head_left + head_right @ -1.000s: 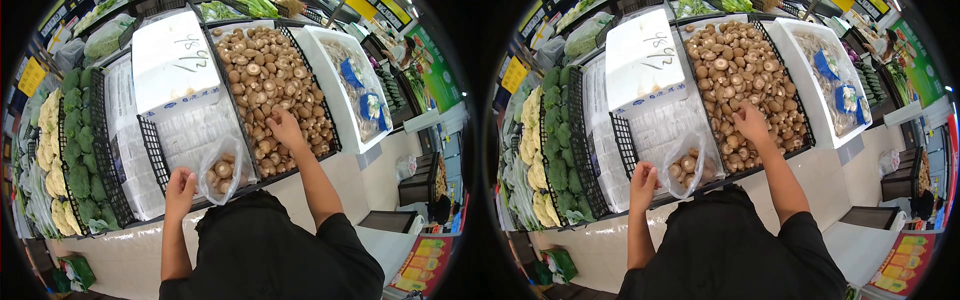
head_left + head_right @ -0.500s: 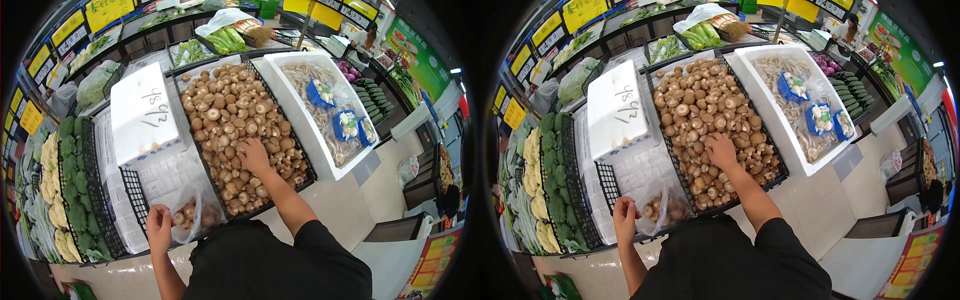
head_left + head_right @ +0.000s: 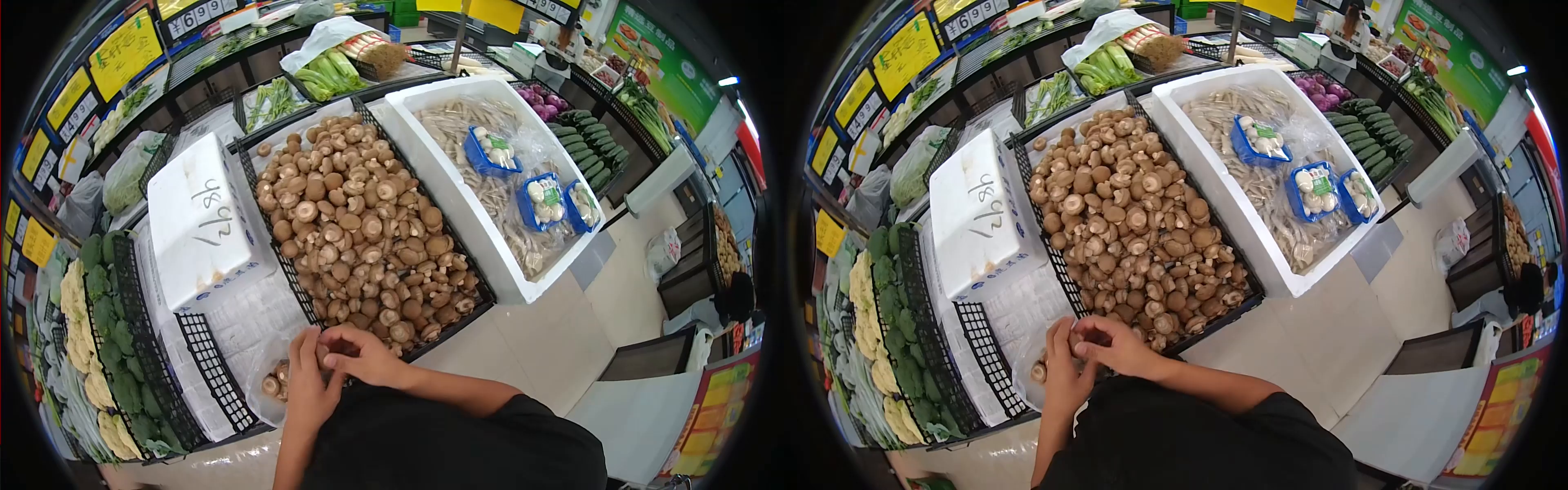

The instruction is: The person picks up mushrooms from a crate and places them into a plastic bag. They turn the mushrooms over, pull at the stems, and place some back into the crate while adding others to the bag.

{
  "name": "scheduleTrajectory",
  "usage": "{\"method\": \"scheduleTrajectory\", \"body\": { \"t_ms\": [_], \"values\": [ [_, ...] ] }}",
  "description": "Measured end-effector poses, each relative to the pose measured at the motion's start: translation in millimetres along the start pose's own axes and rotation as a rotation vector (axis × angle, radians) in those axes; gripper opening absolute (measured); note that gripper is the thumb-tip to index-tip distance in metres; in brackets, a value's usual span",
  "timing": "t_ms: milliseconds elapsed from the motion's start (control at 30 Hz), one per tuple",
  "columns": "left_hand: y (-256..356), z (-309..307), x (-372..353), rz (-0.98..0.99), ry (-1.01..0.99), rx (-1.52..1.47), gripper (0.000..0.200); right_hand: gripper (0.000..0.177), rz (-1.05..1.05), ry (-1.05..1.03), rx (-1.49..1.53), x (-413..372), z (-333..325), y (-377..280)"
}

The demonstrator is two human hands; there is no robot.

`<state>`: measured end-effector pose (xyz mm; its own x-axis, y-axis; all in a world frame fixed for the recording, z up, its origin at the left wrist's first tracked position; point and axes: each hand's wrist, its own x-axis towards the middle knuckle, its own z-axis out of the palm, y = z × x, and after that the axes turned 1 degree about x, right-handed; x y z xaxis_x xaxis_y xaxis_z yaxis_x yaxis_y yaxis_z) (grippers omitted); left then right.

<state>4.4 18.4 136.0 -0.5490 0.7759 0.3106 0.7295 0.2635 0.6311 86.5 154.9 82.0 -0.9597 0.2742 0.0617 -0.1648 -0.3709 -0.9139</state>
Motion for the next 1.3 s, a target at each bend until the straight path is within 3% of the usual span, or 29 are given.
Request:
{"method": "scheduleTrajectory", "body": {
  "t_ms": [100,200,300,500,633,733,767,833,933,1033,1067,1167,1300],
  "values": [
    [-11,-2,-4,-0.056,-0.099,-0.104,0.065,0.032,-0.011,-0.001,0.13,-3,2,10],
    [-20,-3,-12,-0.168,-0.103,-0.399,0.061,0.025,0.057,-0.039,0.11,0,-3,-4],
    [-23,-6,-19,-0.168,-0.103,-0.458,0.057,0.019,0.057,-0.023,0.135,2,8,11],
    [-35,-18,-27,-0.113,-0.133,-0.473,0.057,0.016,0.065,-0.089,0.059,6,17,24],
    [-48,-38,-31,0.024,-0.138,-0.186,0.066,0.01,0.126,0.011,-0.077,7,29,12],
    [-66,-61,-43,-0.12,0.116,-0.348,0.067,0.011,0.051,0.109,-0.041,15,31,18],
    [-81,-69,-48,-0.109,0.213,-0.27,0.057,0.01,0.064,0.137,-0.012,16,32,15],
    [-94,-85,-58,-0.259,0.294,-0.112,0.046,0.012,0.034,0.145,-0.088,20,33,22],
    [-112,-95,-72,-0.373,0.269,-0.047,0.037,0.014,-0.015,0.108,-0.52,23,42,27],
    [-122,-89,-85,-0.512,0.139,-0.088,0.037,0.017,-0.161,-0.059,-0.766,36,68,20],
    [-121,-87,-85,-0.538,0.121,-0.061,0.036,0.015,-0.147,-0.094,-0.862,39,77,19],
    [-125,-79,-85,-0.526,0.054,-0.031,0.032,0.013,-0.47,-0.19,-1.145,57,80,44],
    [-148,-67,-80,-0.527,0.097,-0.053,0.014,0.011,-0.484,-0.305,-1.262,68,85,64]
  ]
}}
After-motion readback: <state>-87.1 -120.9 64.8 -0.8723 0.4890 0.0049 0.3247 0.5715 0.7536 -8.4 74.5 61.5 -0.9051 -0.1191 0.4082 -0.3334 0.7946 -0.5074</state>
